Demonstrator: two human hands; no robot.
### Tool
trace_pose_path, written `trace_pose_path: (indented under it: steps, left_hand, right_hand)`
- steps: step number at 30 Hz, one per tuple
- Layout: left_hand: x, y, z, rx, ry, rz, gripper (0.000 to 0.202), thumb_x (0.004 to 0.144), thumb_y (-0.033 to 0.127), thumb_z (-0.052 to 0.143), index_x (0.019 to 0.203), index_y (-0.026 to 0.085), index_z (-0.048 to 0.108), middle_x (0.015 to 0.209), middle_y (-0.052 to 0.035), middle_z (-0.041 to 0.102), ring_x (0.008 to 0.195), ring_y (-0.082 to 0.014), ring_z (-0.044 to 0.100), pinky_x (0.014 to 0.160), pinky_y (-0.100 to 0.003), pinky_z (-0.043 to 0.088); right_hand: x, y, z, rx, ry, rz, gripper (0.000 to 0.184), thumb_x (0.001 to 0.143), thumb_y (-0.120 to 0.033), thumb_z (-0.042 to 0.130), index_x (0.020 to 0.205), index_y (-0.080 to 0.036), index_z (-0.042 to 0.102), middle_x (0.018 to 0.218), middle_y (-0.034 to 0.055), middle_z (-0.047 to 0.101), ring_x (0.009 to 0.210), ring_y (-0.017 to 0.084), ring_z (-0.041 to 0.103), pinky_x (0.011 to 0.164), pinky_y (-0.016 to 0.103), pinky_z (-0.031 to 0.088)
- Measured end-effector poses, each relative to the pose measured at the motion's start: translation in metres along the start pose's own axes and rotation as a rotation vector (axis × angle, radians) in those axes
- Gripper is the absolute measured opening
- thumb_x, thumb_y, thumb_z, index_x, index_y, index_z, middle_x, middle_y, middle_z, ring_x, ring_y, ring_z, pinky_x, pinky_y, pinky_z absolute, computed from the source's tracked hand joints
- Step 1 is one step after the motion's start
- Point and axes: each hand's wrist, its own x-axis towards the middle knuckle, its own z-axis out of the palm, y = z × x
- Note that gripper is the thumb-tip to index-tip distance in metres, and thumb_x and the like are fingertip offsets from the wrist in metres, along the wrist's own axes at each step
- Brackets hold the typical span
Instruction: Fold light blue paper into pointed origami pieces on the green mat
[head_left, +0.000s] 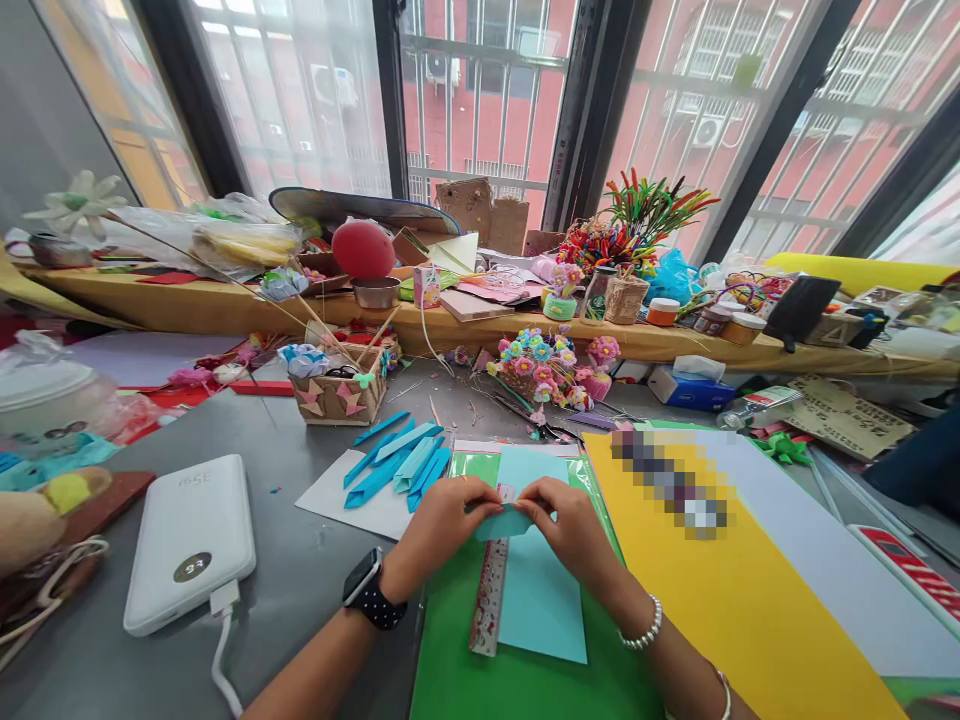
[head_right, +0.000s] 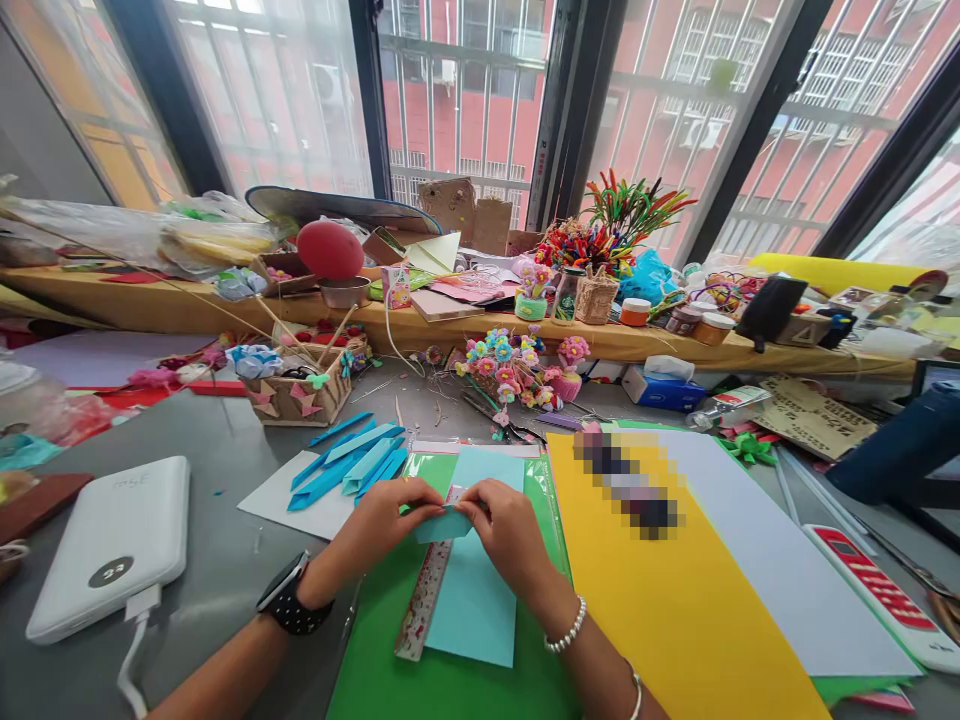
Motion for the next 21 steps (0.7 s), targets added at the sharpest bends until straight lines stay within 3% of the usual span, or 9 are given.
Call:
trace_pose_path:
  steps: [4, 11, 16, 21]
  left_hand:
    - [0.000, -0.001, -0.002, 0.018, -0.017, 0.016, 0.016, 0.073, 0.028, 0.052, 0.072, 0.019, 0.065, 0.074, -0.0019, 0.066, 0.070, -0.0165, 0.057, 0.063, -0.024, 0.040]
    - [0.001, -0.001, -0.004, -0.010, 0.002, 0.004, 0.017, 0.073, 0.029, 0.051, 0.073, 0.018, 0.065, 0.074, -0.0026, 0.066, 0.070, -0.0165, 0.056, 0.063, -0.024, 0.040]
    - [0.003, -0.003, -0.007, -0.155, -0.038, -0.039, 0.018, 0.070, 0.030, 0.055, 0.071, 0.016, 0.067, 0.074, -0.0041, 0.064, 0.071, -0.0162, 0.056, 0.062, -0.023, 0.042]
    - [0.006, -0.008, -0.009, -0.254, 0.093, -0.150, 0.022, 0.065, 0.036, 0.060, 0.066, 0.016, 0.066, 0.071, -0.0030, 0.059, 0.061, -0.0128, 0.051, 0.053, -0.022, 0.039]
  right_hand:
    - [0.001, 0.002, -0.002, 0.013, 0.020, 0.066, 0.018, 0.075, -0.030, 0.055, 0.062, -0.018, 0.058, 0.060, 0.0018, 0.061, 0.054, 0.015, 0.054, 0.051, 0.024, 0.040]
    - [0.001, -0.001, -0.004, 0.073, -0.005, 0.041, 0.023, 0.082, -0.028, 0.045, 0.066, -0.018, 0.058, 0.060, 0.0014, 0.060, 0.056, 0.014, 0.055, 0.053, 0.023, 0.040]
    - [0.002, 0.003, -0.004, 0.154, 0.097, 0.131, 0.030, 0.081, -0.037, 0.045, 0.060, -0.018, 0.054, 0.052, 0.0002, 0.056, 0.050, 0.013, 0.052, 0.050, 0.023, 0.039]
    - [0.005, 0.010, -0.004, 0.414, 0.110, 0.169, 0.041, 0.084, -0.044, 0.033, 0.066, -0.015, 0.055, 0.058, 0.0030, 0.057, 0.052, 0.012, 0.054, 0.048, 0.022, 0.042]
